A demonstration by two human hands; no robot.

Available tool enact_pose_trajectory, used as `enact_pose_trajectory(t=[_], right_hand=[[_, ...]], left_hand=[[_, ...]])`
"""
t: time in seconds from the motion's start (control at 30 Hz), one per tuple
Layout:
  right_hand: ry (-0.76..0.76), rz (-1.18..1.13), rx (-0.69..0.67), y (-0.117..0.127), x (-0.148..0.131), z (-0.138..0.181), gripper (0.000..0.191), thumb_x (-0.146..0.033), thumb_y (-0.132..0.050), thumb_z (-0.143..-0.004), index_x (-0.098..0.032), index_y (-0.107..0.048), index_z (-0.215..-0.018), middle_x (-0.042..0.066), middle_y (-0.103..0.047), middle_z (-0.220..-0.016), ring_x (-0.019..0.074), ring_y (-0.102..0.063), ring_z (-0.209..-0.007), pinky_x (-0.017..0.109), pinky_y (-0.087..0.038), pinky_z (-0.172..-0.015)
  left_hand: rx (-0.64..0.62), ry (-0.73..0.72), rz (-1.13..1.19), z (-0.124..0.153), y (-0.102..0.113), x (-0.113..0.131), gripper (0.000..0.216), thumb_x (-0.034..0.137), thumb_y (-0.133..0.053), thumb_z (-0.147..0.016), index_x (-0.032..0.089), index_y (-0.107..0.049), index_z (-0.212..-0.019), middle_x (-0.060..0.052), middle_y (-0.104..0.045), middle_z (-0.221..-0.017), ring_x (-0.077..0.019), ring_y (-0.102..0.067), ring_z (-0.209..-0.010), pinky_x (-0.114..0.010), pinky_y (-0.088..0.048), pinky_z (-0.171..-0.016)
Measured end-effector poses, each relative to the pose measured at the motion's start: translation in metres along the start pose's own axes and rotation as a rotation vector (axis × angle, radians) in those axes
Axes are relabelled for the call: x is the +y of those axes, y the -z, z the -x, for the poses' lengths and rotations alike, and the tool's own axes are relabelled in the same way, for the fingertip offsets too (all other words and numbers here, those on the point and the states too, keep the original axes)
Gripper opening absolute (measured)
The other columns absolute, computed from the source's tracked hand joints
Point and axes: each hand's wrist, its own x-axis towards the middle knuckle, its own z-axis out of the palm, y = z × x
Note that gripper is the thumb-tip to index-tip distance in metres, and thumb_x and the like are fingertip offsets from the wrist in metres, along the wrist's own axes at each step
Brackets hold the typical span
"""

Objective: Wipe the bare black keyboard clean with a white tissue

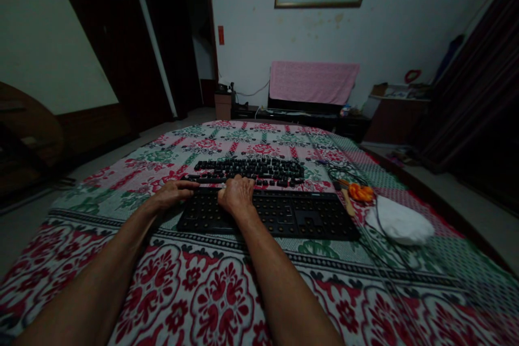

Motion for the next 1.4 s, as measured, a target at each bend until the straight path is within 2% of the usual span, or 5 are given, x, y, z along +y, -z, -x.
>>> enact_pose_trajectory(t=[0.2,0.6,0.87,1.17,1.4], right_hand=[[0.210,-0.054,0.045,-0.005,-0.005,0.003,0.029,-0.029,-0.042,-0.082,-0.022,-0.064,-0.100,0.009,-0.058,-0.097,0.0218,-0.052,-0.091,0.035,-0.032,-0.080],[-0.057,0.006,-0.020,0.007,0.003,-0.001,0.028,-0.025,-0.049,-0.074,-0.012,-0.068,-0.089,0.015,-0.062,-0.095,0.0263,-0.055,-0.090,0.039,-0.034,-0.081],[0.332,-0.152,0.001,-0.005,-0.008,0.003,0.027,-0.023,-0.048,-0.081,-0.024,-0.060,-0.106,0.006,-0.058,-0.099,0.0176,-0.050,-0.092,0.030,-0.033,-0.080],[0.269,-0.073,-0.054,0.002,-0.011,0.004,0.024,-0.026,-0.052,-0.078,-0.021,-0.063,-0.098,0.007,-0.057,-0.095,0.0205,-0.050,-0.090,0.032,-0.031,-0.080],[0.366,-0.169,-0.045,-0.007,-0.024,0.004,0.026,-0.023,-0.047,-0.085,-0.024,-0.057,-0.109,0.005,-0.056,-0.099,0.0161,-0.048,-0.093,0.027,-0.031,-0.080]], left_hand=[[0.022,-0.001,-0.014,0.001,-0.001,0.004,0.045,0.024,-0.062,-0.052,0.015,-0.070,-0.095,-0.004,-0.071,-0.078,-0.0200,-0.059,-0.071,-0.030,-0.042,-0.068],[0.018,0.004,0.045,0.005,0.000,0.008,0.045,0.026,-0.065,-0.050,0.014,-0.071,-0.092,-0.006,-0.071,-0.084,-0.0214,-0.060,-0.076,-0.031,-0.042,-0.071],[-0.011,0.001,0.105,0.004,0.000,0.001,0.049,0.029,-0.068,-0.050,0.012,-0.070,-0.096,-0.005,-0.069,-0.076,-0.0176,-0.057,-0.068,-0.029,-0.040,-0.065],[-0.012,0.015,0.068,0.007,0.000,0.002,0.050,0.029,-0.066,-0.053,0.012,-0.069,-0.099,-0.003,-0.067,-0.069,-0.0143,-0.052,-0.060,-0.027,-0.036,-0.059],[-0.076,-0.009,0.173,0.009,-0.001,0.004,0.046,0.031,-0.068,-0.051,0.014,-0.071,-0.094,-0.006,-0.070,-0.082,-0.0202,-0.059,-0.075,-0.030,-0.043,-0.069]])
